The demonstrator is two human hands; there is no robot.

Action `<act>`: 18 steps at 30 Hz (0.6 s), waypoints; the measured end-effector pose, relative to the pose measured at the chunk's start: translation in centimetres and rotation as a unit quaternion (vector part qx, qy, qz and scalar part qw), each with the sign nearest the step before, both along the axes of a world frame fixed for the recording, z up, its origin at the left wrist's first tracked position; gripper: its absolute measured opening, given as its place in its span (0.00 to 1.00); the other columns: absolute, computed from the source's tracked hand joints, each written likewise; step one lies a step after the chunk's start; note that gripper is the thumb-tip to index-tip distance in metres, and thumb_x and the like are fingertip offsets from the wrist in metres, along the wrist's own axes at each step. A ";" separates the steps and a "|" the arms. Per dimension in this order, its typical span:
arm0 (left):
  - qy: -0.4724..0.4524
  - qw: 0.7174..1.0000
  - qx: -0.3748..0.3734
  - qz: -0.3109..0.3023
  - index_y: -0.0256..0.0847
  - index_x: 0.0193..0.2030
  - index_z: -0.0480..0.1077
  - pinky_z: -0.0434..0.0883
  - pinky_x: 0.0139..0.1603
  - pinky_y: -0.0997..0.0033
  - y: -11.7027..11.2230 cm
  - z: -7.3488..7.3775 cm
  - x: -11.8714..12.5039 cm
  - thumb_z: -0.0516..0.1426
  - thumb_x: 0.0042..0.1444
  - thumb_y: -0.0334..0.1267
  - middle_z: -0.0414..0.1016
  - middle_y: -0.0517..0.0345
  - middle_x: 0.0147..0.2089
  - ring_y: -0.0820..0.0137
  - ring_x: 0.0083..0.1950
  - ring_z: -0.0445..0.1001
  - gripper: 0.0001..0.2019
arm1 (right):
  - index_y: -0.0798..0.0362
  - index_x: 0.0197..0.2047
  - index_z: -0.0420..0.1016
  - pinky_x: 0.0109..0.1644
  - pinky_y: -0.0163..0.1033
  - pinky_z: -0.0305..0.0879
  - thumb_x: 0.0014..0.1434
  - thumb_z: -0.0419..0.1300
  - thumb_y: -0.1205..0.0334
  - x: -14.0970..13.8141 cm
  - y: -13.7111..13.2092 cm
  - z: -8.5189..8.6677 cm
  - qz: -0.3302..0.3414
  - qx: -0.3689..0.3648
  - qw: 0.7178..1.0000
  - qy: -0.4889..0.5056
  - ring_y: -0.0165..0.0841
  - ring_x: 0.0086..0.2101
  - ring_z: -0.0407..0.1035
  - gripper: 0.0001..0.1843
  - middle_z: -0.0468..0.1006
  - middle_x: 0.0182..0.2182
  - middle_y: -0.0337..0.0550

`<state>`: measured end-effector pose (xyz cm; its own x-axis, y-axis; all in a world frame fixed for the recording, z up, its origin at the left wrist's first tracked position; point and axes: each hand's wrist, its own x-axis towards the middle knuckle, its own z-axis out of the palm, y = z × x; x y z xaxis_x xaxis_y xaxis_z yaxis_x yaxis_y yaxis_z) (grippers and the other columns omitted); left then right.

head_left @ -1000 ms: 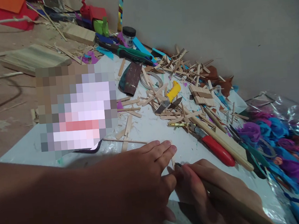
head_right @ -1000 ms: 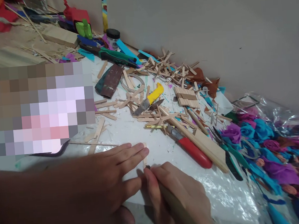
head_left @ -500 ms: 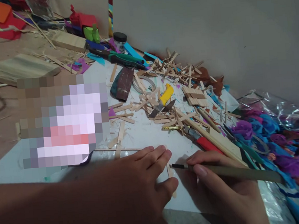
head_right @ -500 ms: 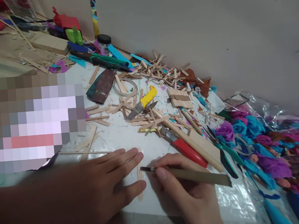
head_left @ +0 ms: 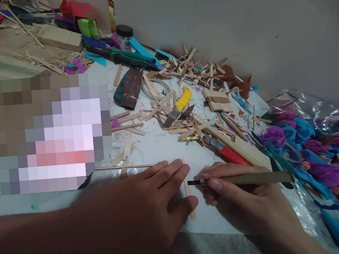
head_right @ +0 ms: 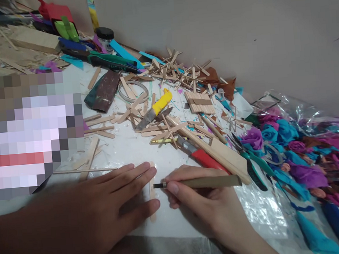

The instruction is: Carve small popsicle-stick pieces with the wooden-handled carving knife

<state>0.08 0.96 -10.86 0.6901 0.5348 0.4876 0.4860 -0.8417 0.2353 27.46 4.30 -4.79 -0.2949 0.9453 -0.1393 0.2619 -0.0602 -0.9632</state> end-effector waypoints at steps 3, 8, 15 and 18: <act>-0.011 1.000 -0.015 0.004 0.42 0.73 0.76 0.72 0.79 0.47 -0.1 -0.4 0.1 0.63 0.78 0.57 0.68 0.28 0.82 0.43 0.80 0.73 0.27 | 0.47 0.44 0.97 0.34 0.41 0.82 0.69 0.79 0.54 0.4 0.2 0.2 0.035 0.024 0.999 -0.020 0.38 0.30 0.83 0.07 0.92 0.35 0.49; -0.031 0.998 -0.035 0.031 0.43 0.68 0.79 0.69 0.83 0.48 -0.4 0.2 0.3 0.66 0.78 0.53 0.71 0.34 0.81 0.47 0.80 0.74 0.21 | 0.41 0.43 0.98 0.39 0.37 0.85 0.66 0.80 0.66 0.4 0.8 0.9 0.064 0.059 0.995 -0.049 0.38 0.34 0.87 0.08 0.94 0.36 0.46; 0.023 0.987 -0.158 -0.019 0.40 0.73 0.78 0.64 0.86 0.40 -0.2 3.1 -0.7 0.68 0.77 0.50 0.63 0.30 0.85 0.43 0.86 0.64 0.25 | 0.45 0.40 0.98 0.32 0.40 0.81 0.64 0.82 0.55 -0.1 0.3 0.8 0.018 -0.003 1.000 -0.014 0.37 0.29 0.83 0.05 0.91 0.32 0.46; 0.020 0.988 -0.153 -0.023 0.39 0.73 0.78 0.64 0.86 0.41 -0.1 3.0 -0.8 0.67 0.78 0.49 0.64 0.31 0.85 0.43 0.86 0.64 0.24 | 0.46 0.39 0.97 0.24 0.37 0.73 0.59 0.85 0.47 -0.3 0.1 0.7 -0.033 -0.024 0.999 -0.010 0.34 0.24 0.76 0.13 0.87 0.28 0.44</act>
